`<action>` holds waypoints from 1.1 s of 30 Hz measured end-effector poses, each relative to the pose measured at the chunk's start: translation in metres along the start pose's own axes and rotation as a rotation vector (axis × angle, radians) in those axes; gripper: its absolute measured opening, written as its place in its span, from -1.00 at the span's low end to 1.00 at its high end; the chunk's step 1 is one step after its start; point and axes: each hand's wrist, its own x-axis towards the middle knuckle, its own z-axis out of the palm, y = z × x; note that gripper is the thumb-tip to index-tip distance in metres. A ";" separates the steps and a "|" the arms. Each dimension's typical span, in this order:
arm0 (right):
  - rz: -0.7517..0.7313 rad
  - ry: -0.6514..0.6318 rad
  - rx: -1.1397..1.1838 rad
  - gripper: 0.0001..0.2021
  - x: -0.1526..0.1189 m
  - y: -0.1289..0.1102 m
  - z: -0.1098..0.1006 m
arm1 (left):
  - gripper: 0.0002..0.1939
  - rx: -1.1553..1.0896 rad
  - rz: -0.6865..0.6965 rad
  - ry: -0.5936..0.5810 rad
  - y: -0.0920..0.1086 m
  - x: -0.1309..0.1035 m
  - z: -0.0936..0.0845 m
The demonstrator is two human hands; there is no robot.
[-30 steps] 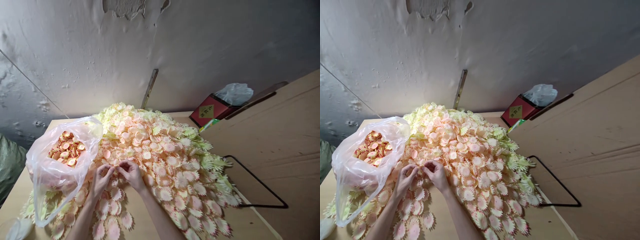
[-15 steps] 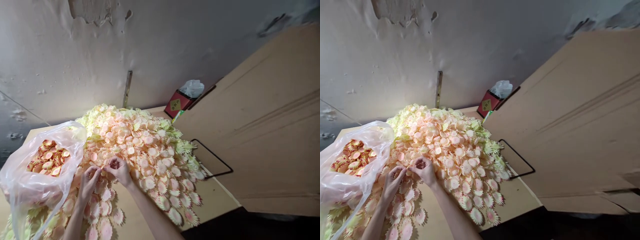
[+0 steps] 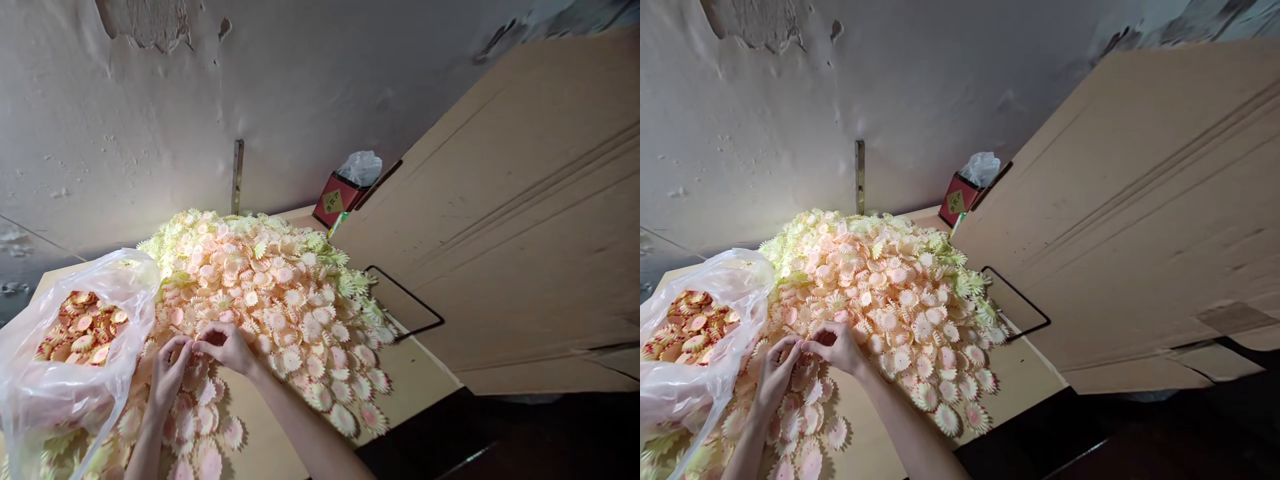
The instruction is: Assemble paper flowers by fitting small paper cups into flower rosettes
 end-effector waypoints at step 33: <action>-0.070 -0.043 0.062 -0.88 0.001 0.006 -0.007 | -0.70 -0.011 0.037 0.067 0.011 -0.005 0.008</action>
